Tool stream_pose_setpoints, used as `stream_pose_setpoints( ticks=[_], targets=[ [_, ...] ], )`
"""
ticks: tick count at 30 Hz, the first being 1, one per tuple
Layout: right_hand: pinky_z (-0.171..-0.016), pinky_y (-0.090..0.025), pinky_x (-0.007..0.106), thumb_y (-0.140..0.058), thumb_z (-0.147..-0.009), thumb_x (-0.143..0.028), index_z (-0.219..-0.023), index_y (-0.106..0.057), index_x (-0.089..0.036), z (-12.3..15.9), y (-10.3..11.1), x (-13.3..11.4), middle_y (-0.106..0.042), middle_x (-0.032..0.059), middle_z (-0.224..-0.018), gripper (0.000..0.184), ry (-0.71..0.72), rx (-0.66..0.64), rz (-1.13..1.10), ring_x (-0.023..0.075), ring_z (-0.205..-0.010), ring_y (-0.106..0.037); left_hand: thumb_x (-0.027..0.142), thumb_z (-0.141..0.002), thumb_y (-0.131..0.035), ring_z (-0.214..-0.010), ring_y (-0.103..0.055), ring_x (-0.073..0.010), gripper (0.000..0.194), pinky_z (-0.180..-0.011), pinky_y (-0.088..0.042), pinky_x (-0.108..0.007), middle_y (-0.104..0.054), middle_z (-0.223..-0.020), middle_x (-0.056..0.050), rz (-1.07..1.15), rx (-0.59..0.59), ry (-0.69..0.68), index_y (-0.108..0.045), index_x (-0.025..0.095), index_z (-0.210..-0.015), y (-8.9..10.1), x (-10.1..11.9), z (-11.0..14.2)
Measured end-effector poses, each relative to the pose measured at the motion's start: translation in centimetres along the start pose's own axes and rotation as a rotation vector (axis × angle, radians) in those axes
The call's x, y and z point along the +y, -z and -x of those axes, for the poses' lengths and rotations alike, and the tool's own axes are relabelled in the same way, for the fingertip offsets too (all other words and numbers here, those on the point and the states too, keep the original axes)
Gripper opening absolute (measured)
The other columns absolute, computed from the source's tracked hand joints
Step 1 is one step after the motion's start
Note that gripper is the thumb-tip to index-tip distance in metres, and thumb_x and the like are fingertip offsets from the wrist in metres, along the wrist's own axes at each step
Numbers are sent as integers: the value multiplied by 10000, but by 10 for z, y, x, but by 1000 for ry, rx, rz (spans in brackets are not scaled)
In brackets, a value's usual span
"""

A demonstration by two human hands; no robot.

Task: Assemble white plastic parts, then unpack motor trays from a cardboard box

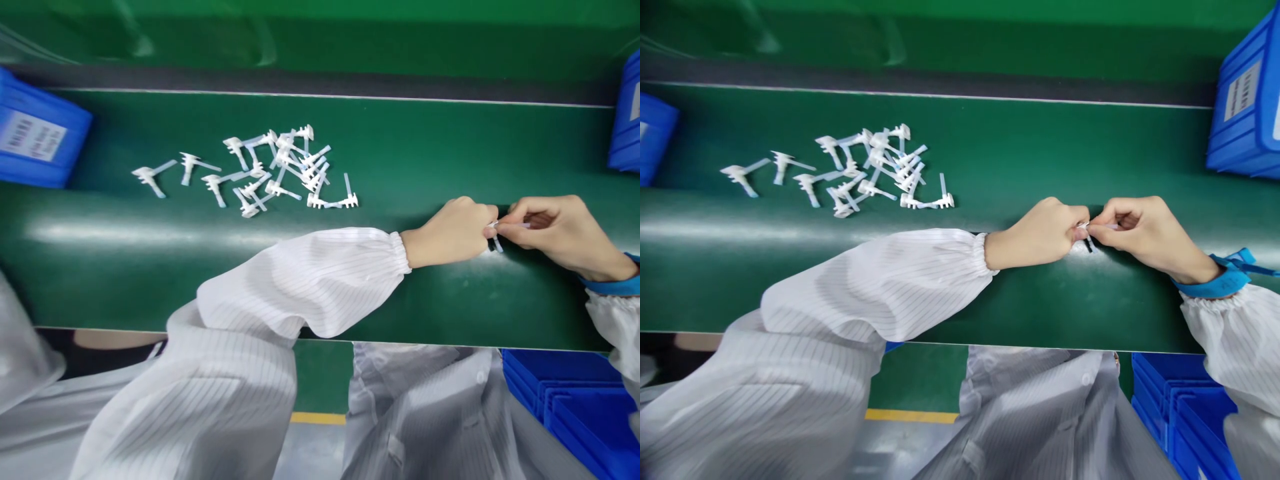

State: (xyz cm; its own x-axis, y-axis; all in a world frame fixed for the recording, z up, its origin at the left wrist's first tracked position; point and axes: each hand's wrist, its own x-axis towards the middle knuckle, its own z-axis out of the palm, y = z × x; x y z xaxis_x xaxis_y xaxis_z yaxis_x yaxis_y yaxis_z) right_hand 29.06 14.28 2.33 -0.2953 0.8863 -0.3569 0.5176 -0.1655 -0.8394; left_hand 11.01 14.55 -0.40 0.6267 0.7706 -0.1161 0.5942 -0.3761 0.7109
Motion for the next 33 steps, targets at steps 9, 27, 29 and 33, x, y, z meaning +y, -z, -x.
stream_pose_setpoints(
  ticks=[9, 27, 29, 33],
  targets=[
    [-487, -346, 231, -880, -606, -568, -674, -683, -145, 0, 3, 1, -607, 31, -606, 471, -52, -42, 28, 100, -556, -458, 140, -907, -511, -652, -582, -200, 174, -640, -341, -311, -562, -599, -13, -25, 5, -25, -556, 188, -746, -1, -1, 0],
    [-465, -385, 221, -650, -895, -554, -820, -764, -224, -1, 27, 13, -689, 28, -690, 357, 349, -111, 320, 107, -561, -546, 158, -970, -484, -670, -570, -166, 149, -640, -314, -290, -623, -703, -13, 33, -23, -80, -611, 151, -893, -2, -4, 2],
    [-472, -384, 216, -618, -941, -441, -828, -739, -219, -1, 26, 17, -678, 4, -696, 277, 478, -96, 405, 91, -553, -534, 152, -972, -473, -668, -569, -163, 159, -639, -318, -288, -623, -705, -13, 30, -31, -79, -611, 145, -894, -1, -3, 2],
    [-471, -347, 221, -611, -966, -320, -855, -708, -193, 0, 22, 21, -617, -22, -664, 194, 623, -59, 477, 66, -524, -465, 143, -968, -460, -669, -575, -165, 173, -633, -323, -290, -621, -697, -15, 15, -23, -76, -613, 144, -887, -1, -4, 2]
  ],
)
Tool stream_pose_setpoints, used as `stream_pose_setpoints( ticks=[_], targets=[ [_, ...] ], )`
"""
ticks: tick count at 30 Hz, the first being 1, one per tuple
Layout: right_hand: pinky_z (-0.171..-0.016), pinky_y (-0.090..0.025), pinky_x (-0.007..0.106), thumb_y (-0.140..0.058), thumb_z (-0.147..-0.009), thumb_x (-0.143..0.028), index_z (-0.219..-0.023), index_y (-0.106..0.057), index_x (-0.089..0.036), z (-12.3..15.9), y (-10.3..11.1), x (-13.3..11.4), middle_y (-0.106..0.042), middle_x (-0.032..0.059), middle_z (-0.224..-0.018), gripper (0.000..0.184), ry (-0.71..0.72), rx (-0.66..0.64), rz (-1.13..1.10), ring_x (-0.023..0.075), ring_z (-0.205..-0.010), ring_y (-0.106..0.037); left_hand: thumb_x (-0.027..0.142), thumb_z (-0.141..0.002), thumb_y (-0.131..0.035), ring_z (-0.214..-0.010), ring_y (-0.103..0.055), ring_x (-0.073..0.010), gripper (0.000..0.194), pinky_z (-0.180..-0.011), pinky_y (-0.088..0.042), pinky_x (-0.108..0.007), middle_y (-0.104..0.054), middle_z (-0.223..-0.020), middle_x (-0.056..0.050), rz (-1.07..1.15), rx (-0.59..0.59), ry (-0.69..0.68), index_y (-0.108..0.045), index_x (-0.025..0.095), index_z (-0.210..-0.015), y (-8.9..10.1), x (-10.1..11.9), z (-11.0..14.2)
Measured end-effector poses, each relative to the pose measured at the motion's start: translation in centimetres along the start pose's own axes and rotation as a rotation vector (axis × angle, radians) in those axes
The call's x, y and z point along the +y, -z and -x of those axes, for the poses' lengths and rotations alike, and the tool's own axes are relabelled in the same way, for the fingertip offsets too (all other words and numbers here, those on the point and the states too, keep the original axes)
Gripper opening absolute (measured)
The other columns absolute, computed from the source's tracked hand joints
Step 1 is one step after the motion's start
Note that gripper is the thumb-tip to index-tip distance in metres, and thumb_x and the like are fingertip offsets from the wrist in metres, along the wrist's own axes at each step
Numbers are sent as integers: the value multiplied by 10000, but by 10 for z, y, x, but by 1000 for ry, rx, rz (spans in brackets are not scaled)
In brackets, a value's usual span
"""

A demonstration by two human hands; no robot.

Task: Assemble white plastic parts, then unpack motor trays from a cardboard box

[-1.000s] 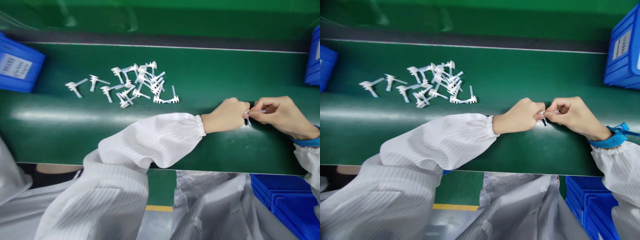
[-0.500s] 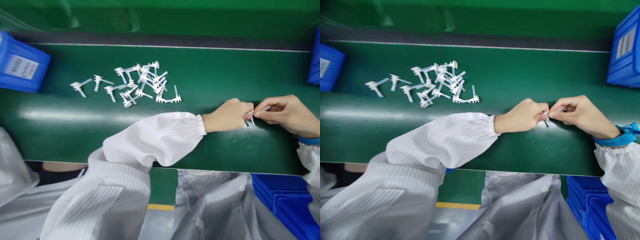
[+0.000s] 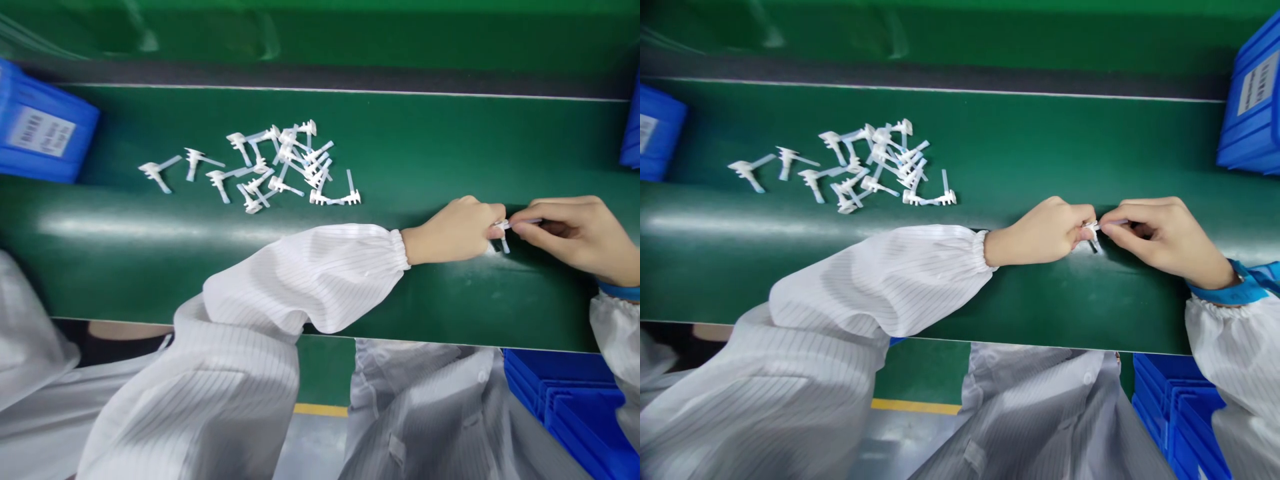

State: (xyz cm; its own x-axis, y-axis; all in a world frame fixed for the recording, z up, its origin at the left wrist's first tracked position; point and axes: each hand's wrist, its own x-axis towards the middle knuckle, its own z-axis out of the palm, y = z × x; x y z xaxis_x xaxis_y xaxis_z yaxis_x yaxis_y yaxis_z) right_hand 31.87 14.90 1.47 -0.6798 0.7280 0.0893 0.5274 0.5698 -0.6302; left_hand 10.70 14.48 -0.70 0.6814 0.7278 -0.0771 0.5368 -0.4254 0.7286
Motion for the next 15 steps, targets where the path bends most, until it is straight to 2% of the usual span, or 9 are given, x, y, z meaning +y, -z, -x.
stream_pose_setpoints(
  ticks=[7, 15],
  targets=[
    [-470, -343, 212, -634, -952, -240, -851, -685, -173, 1, -10, -1, -602, -24, -656, 131, 60, 92, 35, 55, -497, -440, 164, -965, -463, -664, -565, -172, 182, -624, -310, -294, -621, -688, -15, -63, 6, 17, -630, 152, -894, -2, -1, -1],
    [-474, -321, 228, -630, -915, -136, -781, -695, -150, -2, -22, -8, -548, -31, -576, 150, 80, 184, 92, 63, -475, -424, 166, -939, -486, -686, -572, -187, 159, -625, -304, -299, -643, -714, -27, -127, -15, 68, -642, 153, -912, -1, 3, -2]
  ],
)
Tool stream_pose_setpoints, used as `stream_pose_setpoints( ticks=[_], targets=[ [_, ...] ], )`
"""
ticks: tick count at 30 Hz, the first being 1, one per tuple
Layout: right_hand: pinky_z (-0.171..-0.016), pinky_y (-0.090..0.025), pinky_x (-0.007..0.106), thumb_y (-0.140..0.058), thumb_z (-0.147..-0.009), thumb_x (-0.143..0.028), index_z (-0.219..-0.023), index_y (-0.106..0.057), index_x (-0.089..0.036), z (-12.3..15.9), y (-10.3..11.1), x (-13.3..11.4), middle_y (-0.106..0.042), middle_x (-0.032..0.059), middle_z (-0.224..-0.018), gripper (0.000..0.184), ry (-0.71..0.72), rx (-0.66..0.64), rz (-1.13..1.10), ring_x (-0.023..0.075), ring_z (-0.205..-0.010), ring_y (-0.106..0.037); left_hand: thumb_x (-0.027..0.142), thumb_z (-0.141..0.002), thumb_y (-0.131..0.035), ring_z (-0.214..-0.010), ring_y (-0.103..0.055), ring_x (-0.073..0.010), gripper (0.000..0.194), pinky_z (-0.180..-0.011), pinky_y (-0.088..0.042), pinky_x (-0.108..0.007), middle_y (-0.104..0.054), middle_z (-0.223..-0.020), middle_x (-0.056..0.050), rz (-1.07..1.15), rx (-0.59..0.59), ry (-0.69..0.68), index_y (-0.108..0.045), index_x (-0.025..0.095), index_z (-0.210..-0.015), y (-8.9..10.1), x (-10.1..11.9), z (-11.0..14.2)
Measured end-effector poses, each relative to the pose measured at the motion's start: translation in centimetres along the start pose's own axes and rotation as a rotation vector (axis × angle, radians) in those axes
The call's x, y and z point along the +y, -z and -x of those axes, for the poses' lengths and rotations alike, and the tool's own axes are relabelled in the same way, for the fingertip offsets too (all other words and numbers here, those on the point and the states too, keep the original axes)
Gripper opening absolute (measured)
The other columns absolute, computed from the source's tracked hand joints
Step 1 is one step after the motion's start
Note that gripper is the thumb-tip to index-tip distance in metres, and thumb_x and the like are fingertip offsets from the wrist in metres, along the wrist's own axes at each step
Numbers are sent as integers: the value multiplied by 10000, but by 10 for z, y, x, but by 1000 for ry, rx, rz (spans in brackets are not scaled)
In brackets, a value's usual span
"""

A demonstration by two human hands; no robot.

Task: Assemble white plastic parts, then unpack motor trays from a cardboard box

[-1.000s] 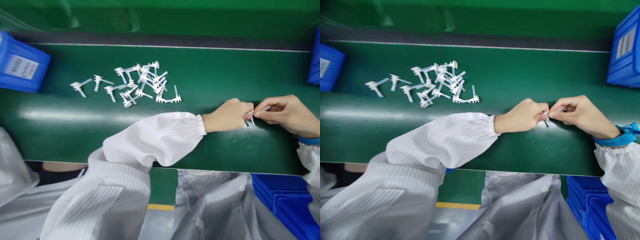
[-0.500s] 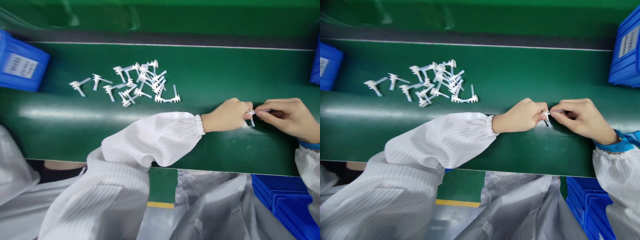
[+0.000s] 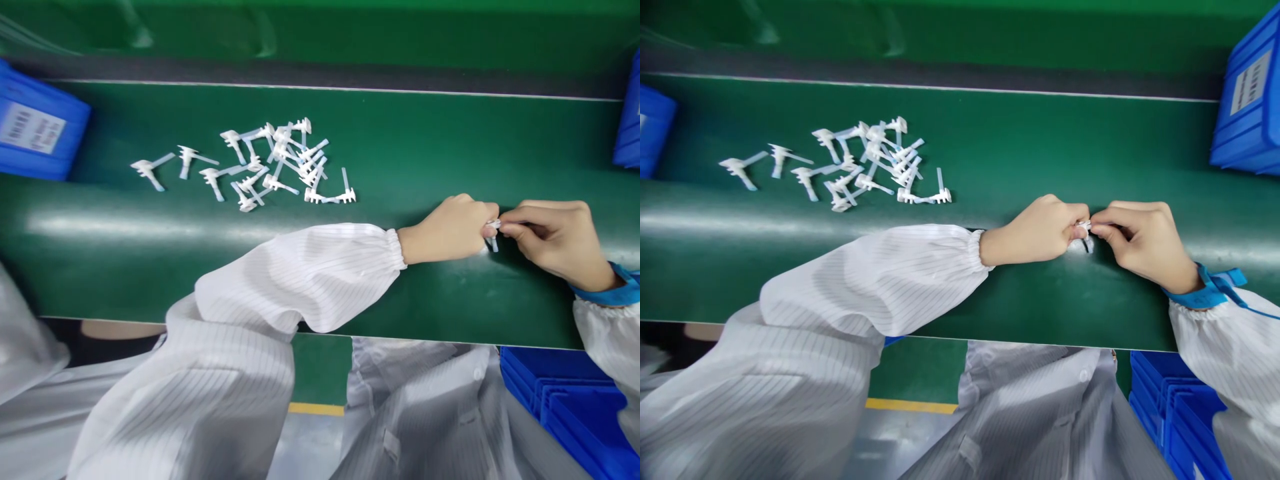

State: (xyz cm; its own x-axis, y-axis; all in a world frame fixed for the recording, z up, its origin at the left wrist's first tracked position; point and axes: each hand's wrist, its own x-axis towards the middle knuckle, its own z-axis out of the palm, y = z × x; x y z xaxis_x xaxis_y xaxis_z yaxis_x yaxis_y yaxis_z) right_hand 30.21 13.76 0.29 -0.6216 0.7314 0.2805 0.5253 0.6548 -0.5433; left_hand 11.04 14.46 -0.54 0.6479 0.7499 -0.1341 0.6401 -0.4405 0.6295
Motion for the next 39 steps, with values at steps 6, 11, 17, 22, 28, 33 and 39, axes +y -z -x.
stream_pose_setpoints(
  ticks=[6, 11, 17, 22, 28, 33, 39],
  targets=[
    [-471, -321, 254, -571, -872, -106, -697, -661, -176, 1, -12, -9, -563, -17, -565, 209, -59, 107, 101, 93, -466, -453, 167, -908, -489, -717, -612, -214, 155, -638, -342, -304, -669, -744, -52, -49, 17, 38, -642, 155, -930, -1, 3, 0],
    [-499, -343, 287, -516, -826, -105, -670, -615, -211, 5, -20, -11, -600, 17, -598, 213, -138, 115, 222, 149, -521, -534, 164, -921, -456, -752, -638, -245, 208, -663, -376, -322, -689, -784, -92, -130, 33, 41, -644, 126, -1001, -6, 6, 0],
    [-523, -363, 297, -539, -841, -160, -676, -607, -223, 4, -19, -6, -636, 16, -622, 189, -194, 88, 140, 153, -512, -527, 176, -940, -449, -741, -640, -232, 183, -649, -372, -303, -688, -782, -77, -91, 47, 47, -629, 151, -963, -6, 3, 1],
    [-518, -354, 278, -568, -839, -201, -705, -643, -219, 1, -14, -2, -663, 0, -639, 155, -241, 41, -19, 134, -508, -519, 199, -972, -455, -684, -620, -184, 159, -640, -373, -275, -655, -728, -24, 63, 24, 27, -585, 174, -884, -3, -3, 1],
    [-453, -324, 245, -652, -840, -346, -738, -676, -202, 1, -9, -2, -547, -30, -523, 177, -388, 19, -294, 105, -439, -455, 232, -993, -462, -582, -569, -119, 187, -617, -377, -234, -617, -653, 23, 273, 38, -21, -519, 179, -823, -3, -7, 7],
    [-365, -311, 238, -737, -807, -459, -759, -673, -191, 6, -11, -1, -554, -28, -560, 279, -496, 57, -560, 90, -394, -413, 305, -1007, -455, -563, -563, -87, 214, -620, -398, -206, -619, -660, 41, 452, 63, -55, -501, 184, -837, -2, -9, 12],
    [-390, -317, 234, -649, -937, -468, -814, -715, -203, 16, -17, 11, -564, -9, -613, 300, -380, 170, -645, 86, -453, -438, 368, -1042, -396, -622, -604, -87, 264, -646, -428, -199, -668, -741, 13, 393, 156, -84, -548, 173, -949, -9, -6, 18]
  ],
)
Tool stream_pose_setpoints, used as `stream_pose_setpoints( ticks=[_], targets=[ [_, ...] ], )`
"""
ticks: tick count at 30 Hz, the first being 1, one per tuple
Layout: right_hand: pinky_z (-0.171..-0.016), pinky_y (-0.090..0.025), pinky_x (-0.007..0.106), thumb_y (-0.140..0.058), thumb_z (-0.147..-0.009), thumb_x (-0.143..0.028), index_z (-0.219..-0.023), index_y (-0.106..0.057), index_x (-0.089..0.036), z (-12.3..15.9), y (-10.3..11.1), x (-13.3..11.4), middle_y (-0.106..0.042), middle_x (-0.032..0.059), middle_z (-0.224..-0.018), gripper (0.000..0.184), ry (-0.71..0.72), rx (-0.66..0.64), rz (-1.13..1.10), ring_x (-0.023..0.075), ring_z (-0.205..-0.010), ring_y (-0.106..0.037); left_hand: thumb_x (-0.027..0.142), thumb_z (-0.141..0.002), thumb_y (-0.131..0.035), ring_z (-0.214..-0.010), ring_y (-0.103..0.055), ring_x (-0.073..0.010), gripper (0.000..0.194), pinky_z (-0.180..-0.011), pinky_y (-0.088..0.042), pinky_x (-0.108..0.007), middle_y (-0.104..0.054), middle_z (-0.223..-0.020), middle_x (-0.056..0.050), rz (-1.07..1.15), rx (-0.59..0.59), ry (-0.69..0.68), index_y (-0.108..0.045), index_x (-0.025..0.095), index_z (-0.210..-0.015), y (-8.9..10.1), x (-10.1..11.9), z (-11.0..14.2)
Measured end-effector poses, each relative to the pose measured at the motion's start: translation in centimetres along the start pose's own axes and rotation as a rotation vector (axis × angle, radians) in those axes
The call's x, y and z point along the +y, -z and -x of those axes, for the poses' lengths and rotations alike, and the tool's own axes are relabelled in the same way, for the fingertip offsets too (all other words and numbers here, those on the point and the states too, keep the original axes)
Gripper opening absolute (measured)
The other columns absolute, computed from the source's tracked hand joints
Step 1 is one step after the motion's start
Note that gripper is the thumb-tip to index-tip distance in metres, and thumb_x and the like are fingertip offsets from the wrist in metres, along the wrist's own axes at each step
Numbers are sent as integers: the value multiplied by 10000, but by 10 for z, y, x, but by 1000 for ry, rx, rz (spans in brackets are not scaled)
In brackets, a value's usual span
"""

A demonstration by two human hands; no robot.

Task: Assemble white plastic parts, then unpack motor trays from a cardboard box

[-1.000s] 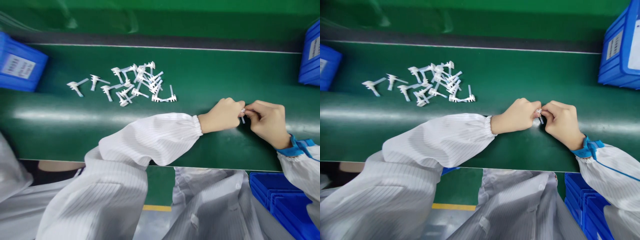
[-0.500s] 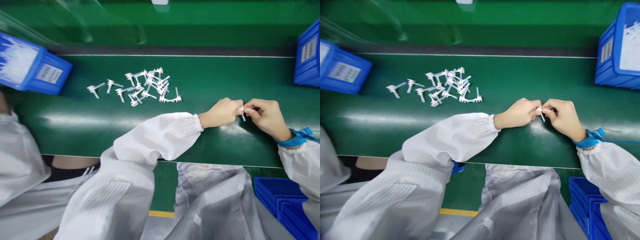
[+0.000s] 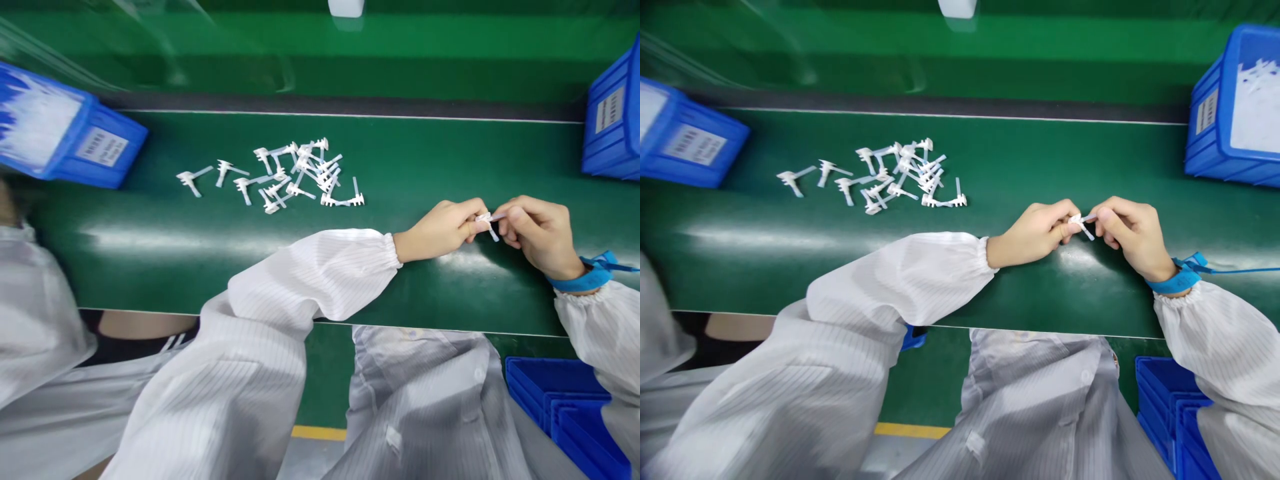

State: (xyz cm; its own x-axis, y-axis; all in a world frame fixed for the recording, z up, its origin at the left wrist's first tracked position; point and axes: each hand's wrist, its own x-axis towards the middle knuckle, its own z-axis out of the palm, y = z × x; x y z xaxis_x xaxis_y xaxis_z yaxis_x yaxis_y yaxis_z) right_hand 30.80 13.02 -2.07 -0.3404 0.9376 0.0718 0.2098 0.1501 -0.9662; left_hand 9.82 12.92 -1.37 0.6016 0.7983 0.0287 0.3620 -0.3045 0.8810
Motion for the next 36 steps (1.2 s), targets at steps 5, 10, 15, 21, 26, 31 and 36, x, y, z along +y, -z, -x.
stream_pose_setpoints(
  ticks=[5, 10, 15, 21, 26, 31, 36],
  targets=[
    [-434, -341, 302, -588, -957, -532, -837, -743, -273, 3, 1, -8, -592, 16, -624, 325, 118, -11, 44, 133, -492, -450, 345, -1068, -277, -747, -653, -131, 391, -615, -402, -227, -697, -833, -51, -500, 206, -197, -621, 160, -1056, -10, -8, 24],
    [-434, -331, 325, -541, -968, -556, -800, -745, -299, 4, 0, -10, -607, 24, -623, 369, 82, 13, 37, 163, -502, -465, 257, -1050, -265, -684, -630, -160, 424, -630, -408, -274, -654, -728, -54, -877, 379, -202, -679, 170, -1080, 27, -25, 46],
    [-430, -329, 262, -556, -962, -560, -712, -709, -202, 0, -4, -10, -589, 0, -570, 463, 78, -15, 182, 99, -441, -435, 264, -1025, -329, -1017, -649, -242, 403, -831, -478, -353, -674, -1158, -170, -1012, 671, 117, -596, 149, -1305, 55, -33, 74],
    [-449, -330, 244, -551, -951, -558, -591, -641, -186, -3, -10, -18, -570, -5, -532, 526, 97, -34, 347, 87, -439, -430, 149, -978, -371, -1178, -604, -286, 432, -933, -491, -415, -615, -1293, -211, -938, 409, 110, -537, 124, -1376, -5, -23, 114],
    [-439, -324, 233, -603, -902, -620, -633, -675, -178, -6, -17, -12, -558, -9, -528, 523, 49, 43, 232, 82, -444, -429, 320, -1034, -414, -1195, -597, -282, 428, -965, -490, -406, -624, -1261, -205, -805, 223, -68, -505, 78, -1376, -36, -7, 95],
    [-411, -299, 219, -694, -821, -665, -677, -693, -181, -10, -35, -15, -520, -21, -508, 505, 4, 171, -57, 72, -430, -411, 496, -992, -492, -1126, -632, -277, 551, -938, -528, -401, -595, -1274, -193, -613, 126, -179, -480, 74, -1346, -68, 17, 47],
    [-378, -258, 216, -760, -760, -648, -657, -648, -182, -15, -43, -25, -434, -43, -477, 490, -12, 322, -331, 62, -402, -355, 429, -1019, -463, -969, -689, -225, 374, -792, -567, -313, -593, -1146, -160, -486, 201, -38, -521, 86, -1155, -100, 35, 25]
  ],
)
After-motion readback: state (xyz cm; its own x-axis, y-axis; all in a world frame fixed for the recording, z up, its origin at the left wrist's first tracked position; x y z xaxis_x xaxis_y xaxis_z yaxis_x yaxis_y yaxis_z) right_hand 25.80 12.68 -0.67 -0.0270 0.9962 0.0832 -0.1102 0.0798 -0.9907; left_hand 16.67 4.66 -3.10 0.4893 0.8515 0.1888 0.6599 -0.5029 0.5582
